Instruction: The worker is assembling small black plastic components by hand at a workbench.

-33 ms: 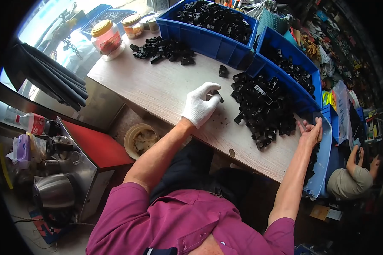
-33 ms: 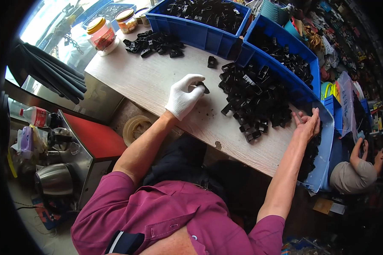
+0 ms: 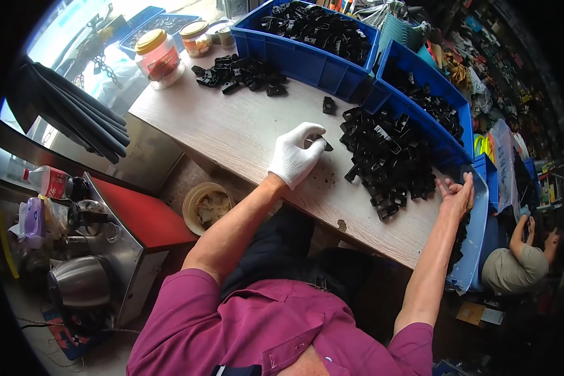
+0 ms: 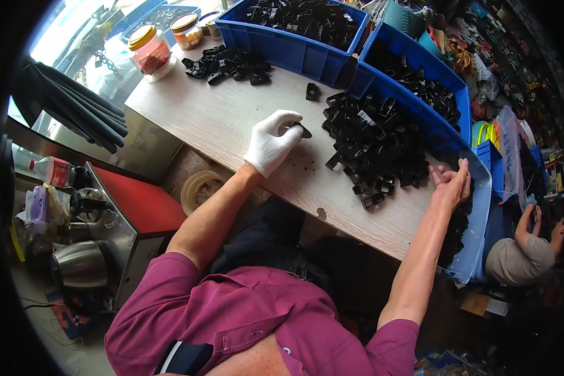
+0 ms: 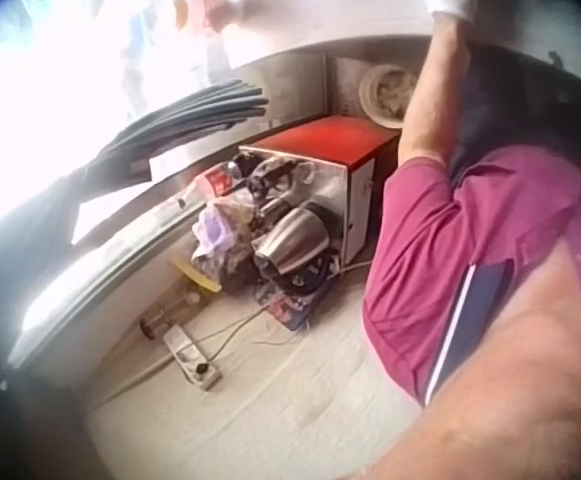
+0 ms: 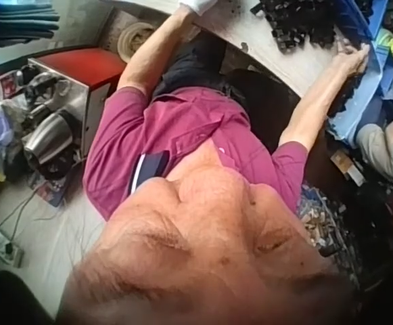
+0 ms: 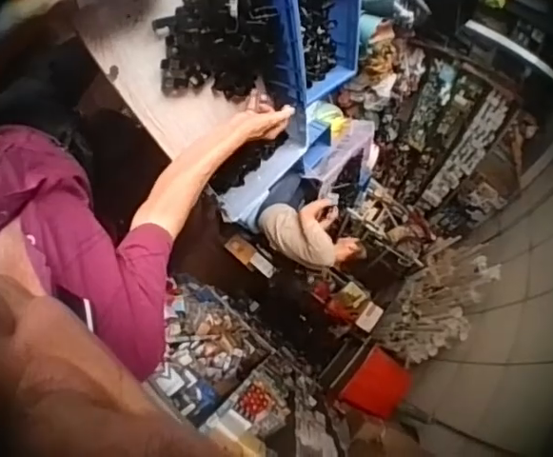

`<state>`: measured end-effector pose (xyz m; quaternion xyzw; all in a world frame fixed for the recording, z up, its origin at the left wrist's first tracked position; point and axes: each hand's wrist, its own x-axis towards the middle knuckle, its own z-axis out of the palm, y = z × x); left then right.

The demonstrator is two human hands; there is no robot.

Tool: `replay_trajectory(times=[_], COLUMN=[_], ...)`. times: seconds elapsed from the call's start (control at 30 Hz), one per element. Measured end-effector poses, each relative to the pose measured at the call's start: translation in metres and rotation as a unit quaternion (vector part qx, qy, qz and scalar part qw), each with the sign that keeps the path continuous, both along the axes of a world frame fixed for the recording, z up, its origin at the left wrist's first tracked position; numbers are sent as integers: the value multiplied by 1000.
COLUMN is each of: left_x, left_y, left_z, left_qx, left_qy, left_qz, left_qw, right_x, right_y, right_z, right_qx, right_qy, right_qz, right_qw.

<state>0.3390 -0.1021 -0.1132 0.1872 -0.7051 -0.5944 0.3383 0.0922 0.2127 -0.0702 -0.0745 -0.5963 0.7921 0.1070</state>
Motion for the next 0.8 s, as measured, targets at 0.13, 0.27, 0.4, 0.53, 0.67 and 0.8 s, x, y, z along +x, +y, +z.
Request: replay_trajectory(times=[0.13,0.27,0.4,0.53,0.67,0.8], left_x=[1,1,6,12,19,28], left_y=[-1,1,2,4,9,11], left_z=[1,2,1,-2,5,6], left_qx=[-42,-76,-99,-69,-77,-35], left_qy=[-14,-29,-21,-2,-11,-25], left_qz=[-5,-9,-34,-99,-155,-211], left_qw=[999,997,994,993,985,976], right_x=[47,89,118,142,157,171], right_y=[-19,-45,-74,-102,-121,-135], right_z=[18,28,25,25,20,24], right_qx=[26,48,71,108,168,224], right_qy=[19,21,-21,-43,-77,-116], right_qz=[117,264,368,409,454,483], right_qw=[993,963,927,905,872,838])
